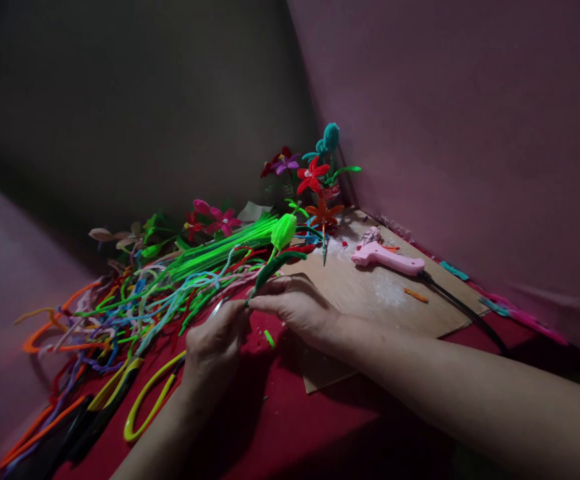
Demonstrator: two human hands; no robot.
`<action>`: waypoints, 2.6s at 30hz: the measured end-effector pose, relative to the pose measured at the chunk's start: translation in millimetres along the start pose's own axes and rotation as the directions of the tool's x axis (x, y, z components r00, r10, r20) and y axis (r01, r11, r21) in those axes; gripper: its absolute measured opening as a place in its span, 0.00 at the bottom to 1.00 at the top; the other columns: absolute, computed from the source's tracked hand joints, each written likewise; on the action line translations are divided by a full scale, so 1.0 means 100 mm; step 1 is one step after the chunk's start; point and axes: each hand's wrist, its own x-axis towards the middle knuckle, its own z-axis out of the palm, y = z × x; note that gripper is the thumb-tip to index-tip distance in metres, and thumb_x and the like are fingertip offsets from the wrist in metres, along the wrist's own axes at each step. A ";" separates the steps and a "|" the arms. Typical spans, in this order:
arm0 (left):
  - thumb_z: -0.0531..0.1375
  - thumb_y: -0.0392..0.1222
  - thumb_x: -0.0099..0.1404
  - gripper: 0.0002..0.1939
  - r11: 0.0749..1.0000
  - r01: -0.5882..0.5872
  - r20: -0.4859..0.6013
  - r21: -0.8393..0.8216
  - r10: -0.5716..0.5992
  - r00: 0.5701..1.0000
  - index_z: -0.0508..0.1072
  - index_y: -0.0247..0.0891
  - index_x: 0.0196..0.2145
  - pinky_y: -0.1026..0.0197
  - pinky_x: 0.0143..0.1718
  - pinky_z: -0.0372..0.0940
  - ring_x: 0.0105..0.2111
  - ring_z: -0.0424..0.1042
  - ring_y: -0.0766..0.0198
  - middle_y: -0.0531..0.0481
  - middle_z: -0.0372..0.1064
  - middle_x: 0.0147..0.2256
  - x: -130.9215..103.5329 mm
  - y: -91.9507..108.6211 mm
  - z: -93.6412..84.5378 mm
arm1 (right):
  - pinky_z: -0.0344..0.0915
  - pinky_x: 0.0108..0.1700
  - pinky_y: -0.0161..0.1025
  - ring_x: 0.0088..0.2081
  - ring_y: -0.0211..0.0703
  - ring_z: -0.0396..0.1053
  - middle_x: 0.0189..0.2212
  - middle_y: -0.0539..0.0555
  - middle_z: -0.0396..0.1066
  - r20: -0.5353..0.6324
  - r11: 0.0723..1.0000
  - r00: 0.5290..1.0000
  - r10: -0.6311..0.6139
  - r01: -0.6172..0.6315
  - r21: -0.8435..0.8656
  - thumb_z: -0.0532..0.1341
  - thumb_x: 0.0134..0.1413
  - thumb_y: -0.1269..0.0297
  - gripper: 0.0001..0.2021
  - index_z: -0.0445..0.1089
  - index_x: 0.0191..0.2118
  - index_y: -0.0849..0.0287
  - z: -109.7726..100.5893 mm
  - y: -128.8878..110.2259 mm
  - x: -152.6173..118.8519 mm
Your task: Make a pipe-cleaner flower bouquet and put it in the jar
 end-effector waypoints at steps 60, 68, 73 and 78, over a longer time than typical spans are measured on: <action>0.58 0.42 0.59 0.19 0.989 -0.101 -0.021 0.105 0.103 0.994 0.62 0.35 0.48 0.66 0.28 0.63 0.25 0.70 0.67 0.53 0.70 0.27 -0.04 0.06 0.01 | 0.59 0.41 0.41 0.33 0.40 0.67 0.29 0.54 0.72 -0.058 0.993 0.998 0.031 -0.025 0.115 0.64 0.42 0.68 0.06 0.74 0.29 0.63 -0.05 0.07 0.03; 0.55 0.35 0.61 0.06 0.704 -0.419 -0.048 0.574 0.540 0.841 0.69 0.33 0.37 0.66 0.28 0.60 0.27 0.72 0.65 0.48 0.73 0.28 0.01 -0.05 0.04 | 0.59 0.39 0.39 0.31 0.39 0.65 0.25 0.52 0.72 -0.111 0.994 0.991 0.076 -0.065 0.091 0.63 0.39 0.70 0.04 0.74 0.25 0.64 0.00 0.03 0.02; 0.54 0.34 0.61 0.06 0.813 -0.379 -0.062 0.443 0.449 0.891 0.70 0.34 0.35 0.67 0.27 0.59 0.24 0.70 0.67 0.50 0.71 0.25 0.00 -0.04 0.02 | 0.57 0.34 0.36 0.27 0.36 0.62 0.23 0.50 0.69 -0.080 0.997 0.995 0.066 -0.069 -0.041 0.62 0.43 0.68 0.06 0.74 0.28 0.64 0.00 0.02 -0.01; 0.54 0.39 0.61 0.07 0.969 0.122 0.076 -0.214 -0.108 0.991 0.69 0.36 0.29 0.69 0.20 0.57 0.17 0.61 0.72 0.56 0.61 0.17 0.03 0.08 -0.06 | 0.52 0.27 0.34 0.22 0.31 0.53 0.19 0.47 0.64 0.032 0.997 0.999 0.041 -0.039 -0.067 0.60 0.45 0.69 0.07 0.75 0.30 0.62 -0.03 0.03 -0.01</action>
